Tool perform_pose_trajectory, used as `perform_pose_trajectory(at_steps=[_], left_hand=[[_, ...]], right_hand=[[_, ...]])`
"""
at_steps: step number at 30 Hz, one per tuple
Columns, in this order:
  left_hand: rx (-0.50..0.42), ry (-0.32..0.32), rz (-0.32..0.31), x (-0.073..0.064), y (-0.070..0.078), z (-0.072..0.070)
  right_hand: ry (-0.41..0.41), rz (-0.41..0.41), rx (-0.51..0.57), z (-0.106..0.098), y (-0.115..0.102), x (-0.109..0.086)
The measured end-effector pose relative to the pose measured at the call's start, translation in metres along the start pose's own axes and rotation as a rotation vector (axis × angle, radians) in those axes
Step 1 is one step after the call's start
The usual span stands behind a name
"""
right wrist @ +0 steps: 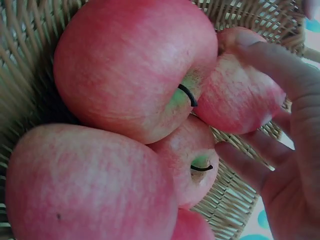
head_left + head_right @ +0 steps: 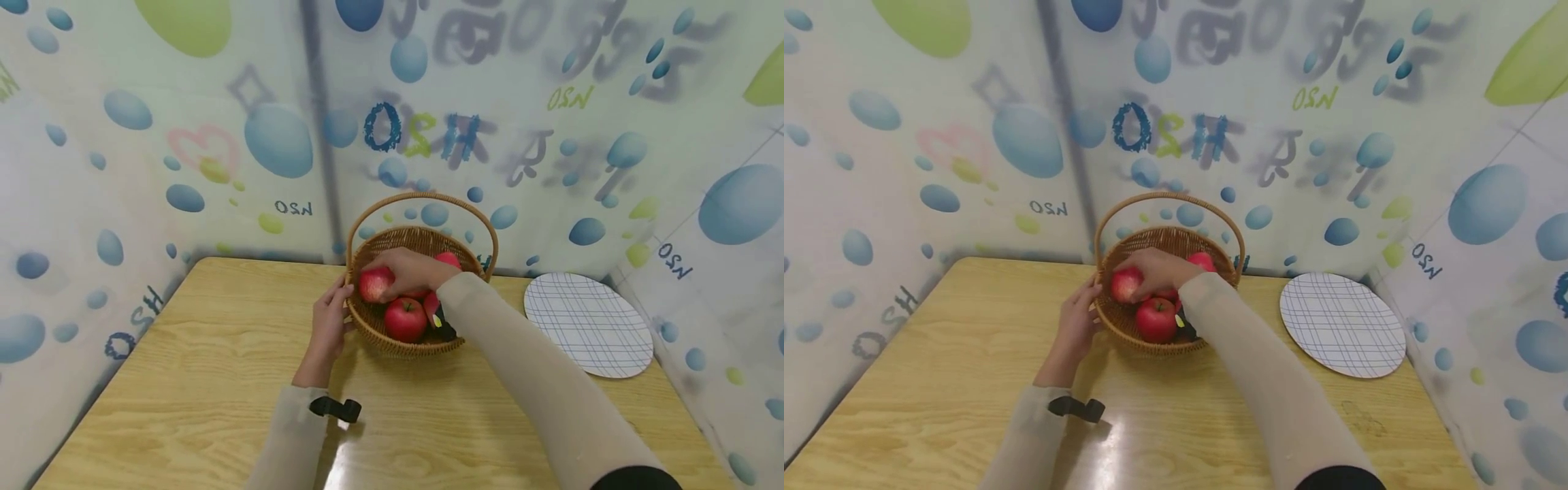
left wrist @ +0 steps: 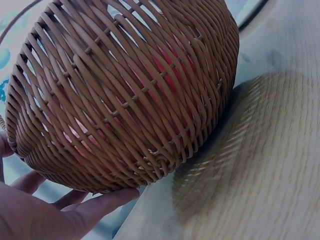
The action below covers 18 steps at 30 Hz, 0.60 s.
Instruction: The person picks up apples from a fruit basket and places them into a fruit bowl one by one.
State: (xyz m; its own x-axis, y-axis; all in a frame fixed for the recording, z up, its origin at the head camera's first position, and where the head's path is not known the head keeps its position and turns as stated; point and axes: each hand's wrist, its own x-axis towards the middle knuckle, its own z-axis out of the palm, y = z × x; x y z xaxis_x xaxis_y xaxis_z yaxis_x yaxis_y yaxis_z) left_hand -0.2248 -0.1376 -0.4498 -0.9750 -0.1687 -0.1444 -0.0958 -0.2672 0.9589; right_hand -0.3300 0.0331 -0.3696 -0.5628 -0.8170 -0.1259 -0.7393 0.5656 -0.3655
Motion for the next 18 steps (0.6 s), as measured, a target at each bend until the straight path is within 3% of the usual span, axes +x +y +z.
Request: perform_pose_trajectory(at_steps=[9, 18], left_hand=[[0.007, -0.012, 0.002, 0.0, -0.003, 0.002], [-0.004, 0.011, 0.0, 0.001, 0.0, 0.001]], right_hand=[[-0.012, -0.003, -0.033, 0.0, 0.0, -0.001], [0.081, -0.025, -0.014, -0.012, -0.003, -0.017]])
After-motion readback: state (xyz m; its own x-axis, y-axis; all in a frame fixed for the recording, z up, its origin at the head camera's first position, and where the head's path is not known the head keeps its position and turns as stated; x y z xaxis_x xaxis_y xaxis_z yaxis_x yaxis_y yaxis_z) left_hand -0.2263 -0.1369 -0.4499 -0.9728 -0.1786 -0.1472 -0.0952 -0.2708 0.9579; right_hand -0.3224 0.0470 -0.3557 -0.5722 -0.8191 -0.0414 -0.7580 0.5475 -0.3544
